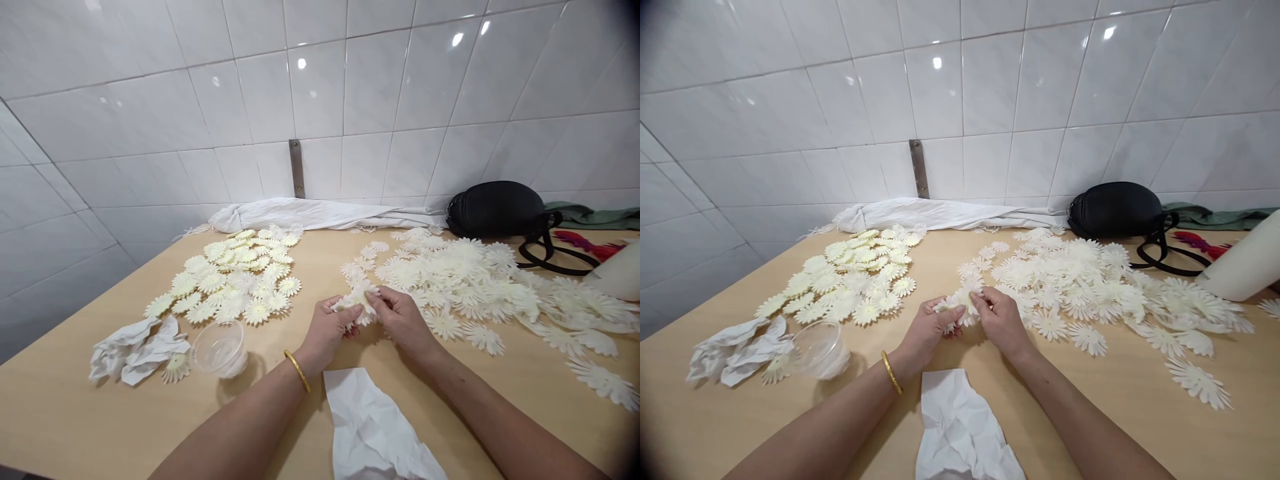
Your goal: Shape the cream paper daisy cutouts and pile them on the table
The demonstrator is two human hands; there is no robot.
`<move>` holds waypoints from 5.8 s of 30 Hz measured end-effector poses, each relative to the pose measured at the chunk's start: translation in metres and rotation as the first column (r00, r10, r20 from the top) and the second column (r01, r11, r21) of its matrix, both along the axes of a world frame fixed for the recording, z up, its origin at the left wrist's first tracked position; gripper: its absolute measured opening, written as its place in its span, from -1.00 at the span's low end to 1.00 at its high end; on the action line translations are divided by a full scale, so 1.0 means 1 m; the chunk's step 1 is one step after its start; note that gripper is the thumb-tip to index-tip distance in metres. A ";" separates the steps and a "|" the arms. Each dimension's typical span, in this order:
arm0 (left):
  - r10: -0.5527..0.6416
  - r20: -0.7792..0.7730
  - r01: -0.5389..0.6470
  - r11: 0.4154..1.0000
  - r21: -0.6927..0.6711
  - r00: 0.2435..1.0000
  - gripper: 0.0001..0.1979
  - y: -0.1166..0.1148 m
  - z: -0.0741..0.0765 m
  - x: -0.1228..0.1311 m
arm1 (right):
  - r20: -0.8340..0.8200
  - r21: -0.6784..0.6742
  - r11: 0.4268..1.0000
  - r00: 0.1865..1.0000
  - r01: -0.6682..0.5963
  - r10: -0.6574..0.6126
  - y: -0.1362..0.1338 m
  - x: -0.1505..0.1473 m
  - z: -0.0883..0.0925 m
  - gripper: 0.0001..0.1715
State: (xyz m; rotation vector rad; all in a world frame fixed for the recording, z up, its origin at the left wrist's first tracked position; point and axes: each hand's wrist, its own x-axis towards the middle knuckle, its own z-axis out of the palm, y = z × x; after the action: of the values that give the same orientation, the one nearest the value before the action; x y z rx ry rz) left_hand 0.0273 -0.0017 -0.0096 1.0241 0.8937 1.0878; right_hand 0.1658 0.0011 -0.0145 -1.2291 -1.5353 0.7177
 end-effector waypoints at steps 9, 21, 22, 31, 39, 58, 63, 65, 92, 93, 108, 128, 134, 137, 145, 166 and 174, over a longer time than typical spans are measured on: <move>0.016 0.018 -0.015 0.999 -0.039 1.000 -0.74 0.003 -0.003 -0.003 | 0.063 -0.031 0.995 0.994 0.091 -0.089 0.012 0.018 0.000 -0.57; 0.032 -0.035 -0.033 0.999 -0.018 0.999 -0.74 0.001 -0.003 -0.002 | 0.446 0.373 0.927 0.872 0.021 -0.200 0.010 0.019 -0.004 -0.68; 0.015 -0.029 -0.015 1.000 -0.006 0.999 -0.75 0.001 -0.003 -0.002 | 0.401 0.349 0.937 0.906 -0.015 -0.135 0.008 0.016 -0.003 -0.68; -0.100 0.026 0.100 0.995 0.002 0.995 -0.79 -0.001 0.000 -0.001 | -0.014 -0.072 0.994 0.996 -0.085 0.084 0.001 0.006 -0.001 -0.67; -0.110 0.076 0.116 0.990 -0.080 0.991 -0.64 -0.001 0.004 -0.003 | 0.000 -0.017 0.999 0.999 0.045 -0.045 0.008 0.013 -0.001 -0.48; 0.001 -0.202 -0.015 0.998 -0.068 0.979 -0.75 0.002 0.002 -0.002 | 0.543 0.364 0.931 0.819 -0.034 -0.183 0.000 0.009 0.003 -0.68; -0.001 -0.204 -0.019 0.995 -0.098 0.979 -0.78 0.005 -0.002 -0.004 | 0.790 0.285 0.953 0.590 -0.107 -0.170 0.000 0.004 -0.017 -0.71; 0.024 -0.179 -0.042 0.994 -0.100 0.984 -0.74 0.006 -0.004 -0.004 | 0.832 0.245 0.968 0.525 -0.053 -0.181 0.007 0.008 -0.021 -0.71; 0.078 0.208 -0.050 0.989 -0.137 0.975 -0.82 0.015 -0.007 -0.009 | 0.909 0.328 0.944 0.264 0.025 -0.323 0.040 0.024 -0.002 -0.60; 0.057 0.220 -0.029 0.991 -0.128 0.974 -0.81 0.015 -0.007 -0.008 | 0.885 0.359 0.933 0.305 0.036 -0.353 0.040 0.024 0.003 -0.62; -0.003 -0.068 -0.001 0.998 -0.066 0.998 -0.64 0.004 0.000 -0.003 | -0.419 -0.230 0.840 0.829 -0.492 0.371 -0.002 -0.013 0.005 -0.66; -0.029 0.001 0.029 0.998 0.058 1.000 -0.78 0.003 -0.003 -0.006 | -0.345 -0.268 0.870 0.885 -0.413 0.314 -0.001 0.002 0.006 -0.69; -0.111 0.076 0.111 0.994 0.004 0.991 -0.76 0.004 -0.004 -0.004 | -0.302 -0.194 0.955 0.940 -0.224 0.159 0.007 0.006 -0.002 -0.62; -0.118 0.167 0.129 0.990 -0.053 0.979 -0.75 0.007 -0.008 -0.004 | -0.079 -0.124 0.992 0.997 0.001 -0.010 0.013 0.015 -0.002 -0.57; -0.099 -0.007 0.098 0.991 -0.090 0.995 -0.71 0.005 -0.006 -0.005 | 0.354 0.343 0.866 0.804 0.364 -0.478 0.011 0.018 0.004 -0.75; -0.087 -0.054 0.081 0.992 -0.097 0.995 -0.72 0.003 -0.003 -0.003 | 0.248 0.045 0.982 0.950 0.182 -0.187 0.011 0.019 0.007 -0.56; -0.038 -0.042 0.035 0.996 -0.084 0.998 -0.67 0.003 -0.002 -0.005 | 0.083 -0.036 0.990 0.988 0.133 -0.130 0.012 0.020 0.005 -0.43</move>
State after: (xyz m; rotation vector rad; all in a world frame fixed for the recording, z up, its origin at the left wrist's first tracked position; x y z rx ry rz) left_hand 0.0220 0.0017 -0.0114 0.9944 0.9439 0.9931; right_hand 0.1855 0.0128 -0.0098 -1.3916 -1.4954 0.6230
